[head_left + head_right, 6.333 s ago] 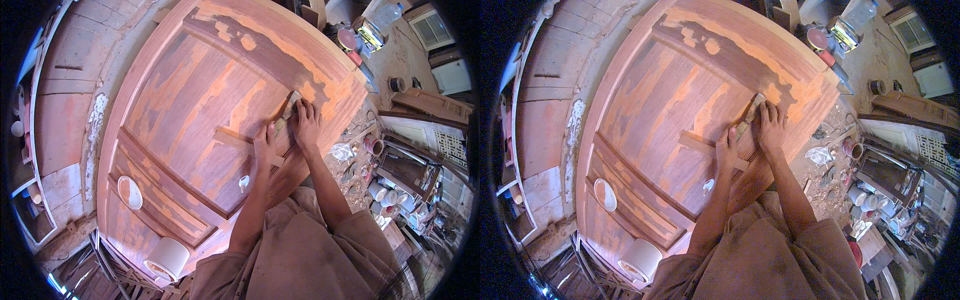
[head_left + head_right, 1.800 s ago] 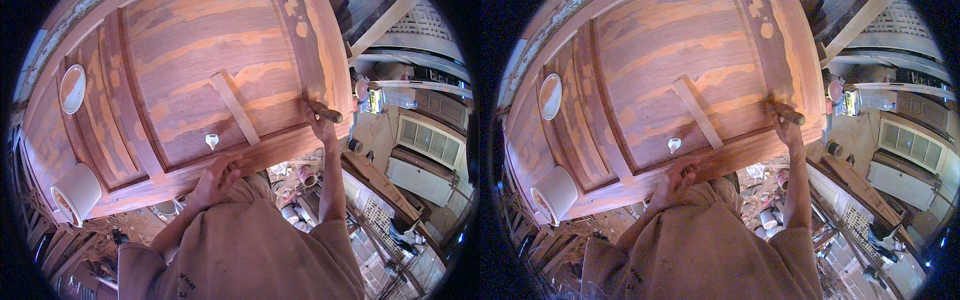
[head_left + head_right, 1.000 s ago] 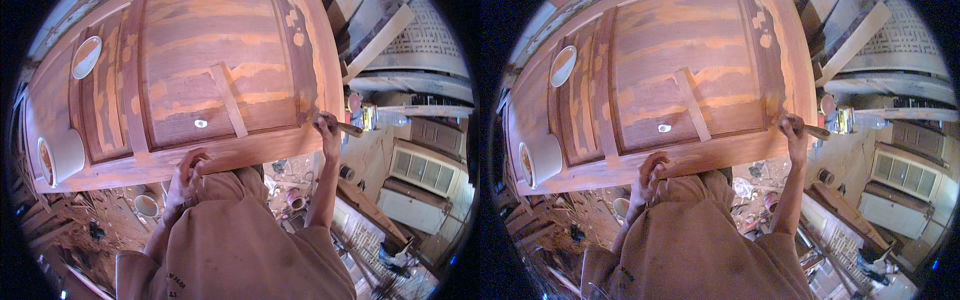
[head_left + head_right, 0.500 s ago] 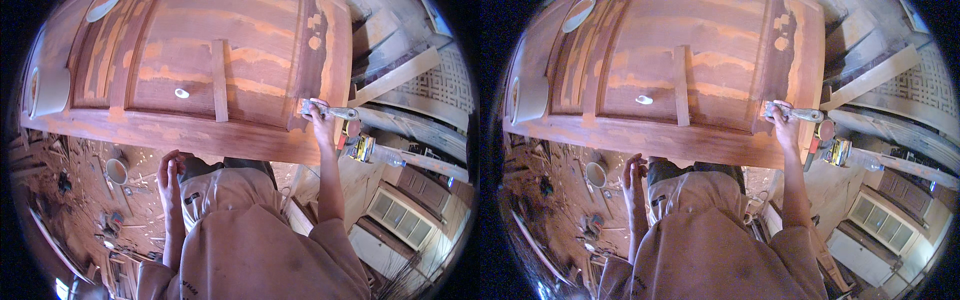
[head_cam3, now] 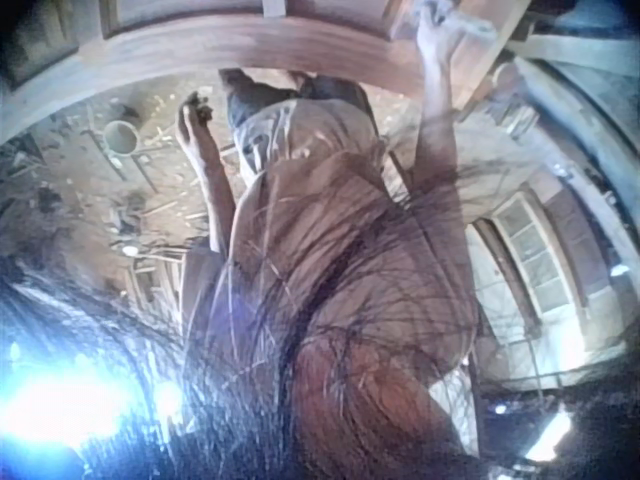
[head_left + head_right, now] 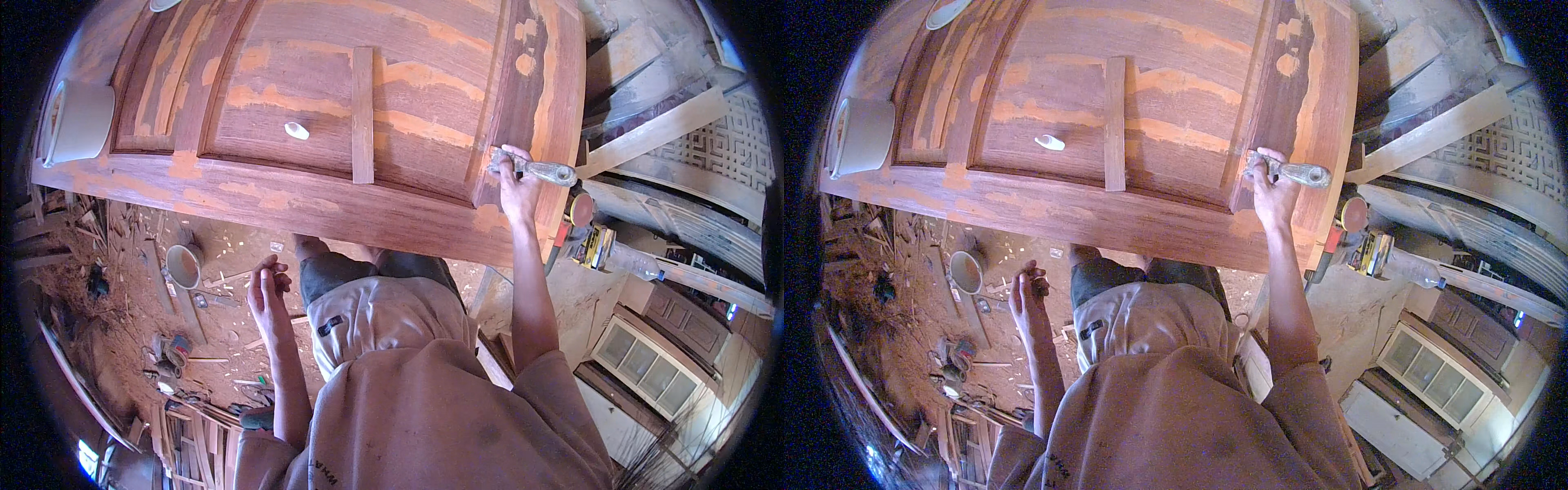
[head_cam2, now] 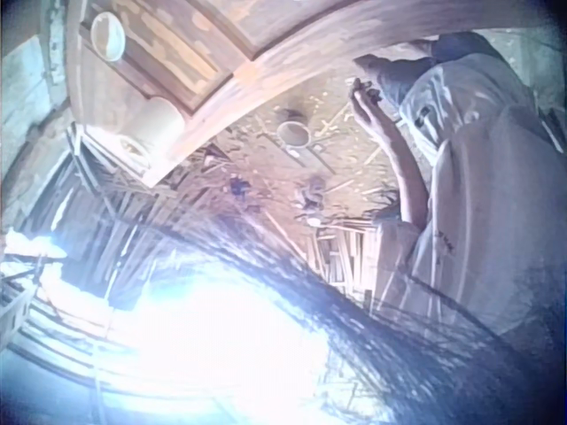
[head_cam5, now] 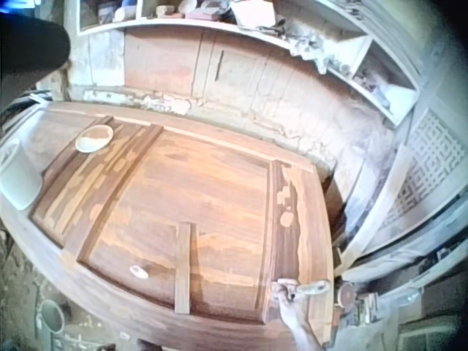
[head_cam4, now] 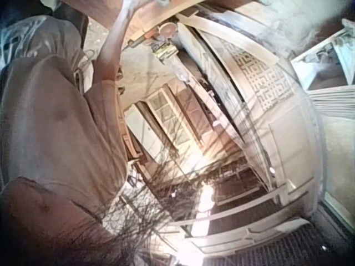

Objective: The person applies a brown paste to gaps and holes in a wooden door using a metal scraper, dipping the scraper into a bucket and then smoothing the paste onto the wood surface.

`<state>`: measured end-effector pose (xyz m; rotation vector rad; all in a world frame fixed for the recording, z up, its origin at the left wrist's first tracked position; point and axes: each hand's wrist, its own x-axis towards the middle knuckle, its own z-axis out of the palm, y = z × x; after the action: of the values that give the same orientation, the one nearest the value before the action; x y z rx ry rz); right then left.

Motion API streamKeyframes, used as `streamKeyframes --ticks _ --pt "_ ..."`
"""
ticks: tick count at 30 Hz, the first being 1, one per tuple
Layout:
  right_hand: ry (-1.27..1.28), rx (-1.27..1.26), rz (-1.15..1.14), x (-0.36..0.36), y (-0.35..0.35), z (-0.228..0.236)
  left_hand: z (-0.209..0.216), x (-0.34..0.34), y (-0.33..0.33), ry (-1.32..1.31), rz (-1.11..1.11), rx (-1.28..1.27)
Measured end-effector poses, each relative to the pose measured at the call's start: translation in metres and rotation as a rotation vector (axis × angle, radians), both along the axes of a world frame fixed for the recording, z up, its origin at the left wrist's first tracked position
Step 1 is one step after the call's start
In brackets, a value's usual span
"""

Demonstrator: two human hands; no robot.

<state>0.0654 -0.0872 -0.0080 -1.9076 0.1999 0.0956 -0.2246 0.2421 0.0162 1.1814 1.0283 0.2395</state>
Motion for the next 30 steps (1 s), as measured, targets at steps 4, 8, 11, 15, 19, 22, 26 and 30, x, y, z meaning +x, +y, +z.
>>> streamKeyframes --ticks 4,8,11,15,19,22,26,30 --pt "-0.012 -0.027 0.011 0.0 0.002 -0.003 -0.009 -0.003 0.007 -0.053 0.018 -0.022" --pt "-0.016 -0.065 0.031 0.002 0.002 -0.007 -0.012 -0.002 0.013 -0.049 0.032 -0.026" --pt "-0.032 -0.238 0.088 0.002 -0.001 -0.01 -0.013 0.001 0.016 -0.037 0.034 -0.039" --pt "-0.071 -0.198 0.065 -0.003 0.002 -0.008 -0.011 0.007 0.019 -0.039 0.027 -0.036" --pt "-0.072 -0.191 0.087 -0.002 0.005 -0.006 -0.012 0.006 0.027 -0.054 0.031 -0.039" --pt "-0.07 -0.242 0.107 -0.001 0.003 -0.011 -0.008 0.01 0.027 -0.024 0.03 -0.023" --pt "-0.023 -0.3 0.088 0.0 0.006 -0.012 -0.003 0.015 0.028 -0.01 0.031 -0.018" --pt "-0.046 -0.427 0.105 0.003 0.006 -0.013 -0.006 0.014 0.028 -0.025 0.022 -0.009"
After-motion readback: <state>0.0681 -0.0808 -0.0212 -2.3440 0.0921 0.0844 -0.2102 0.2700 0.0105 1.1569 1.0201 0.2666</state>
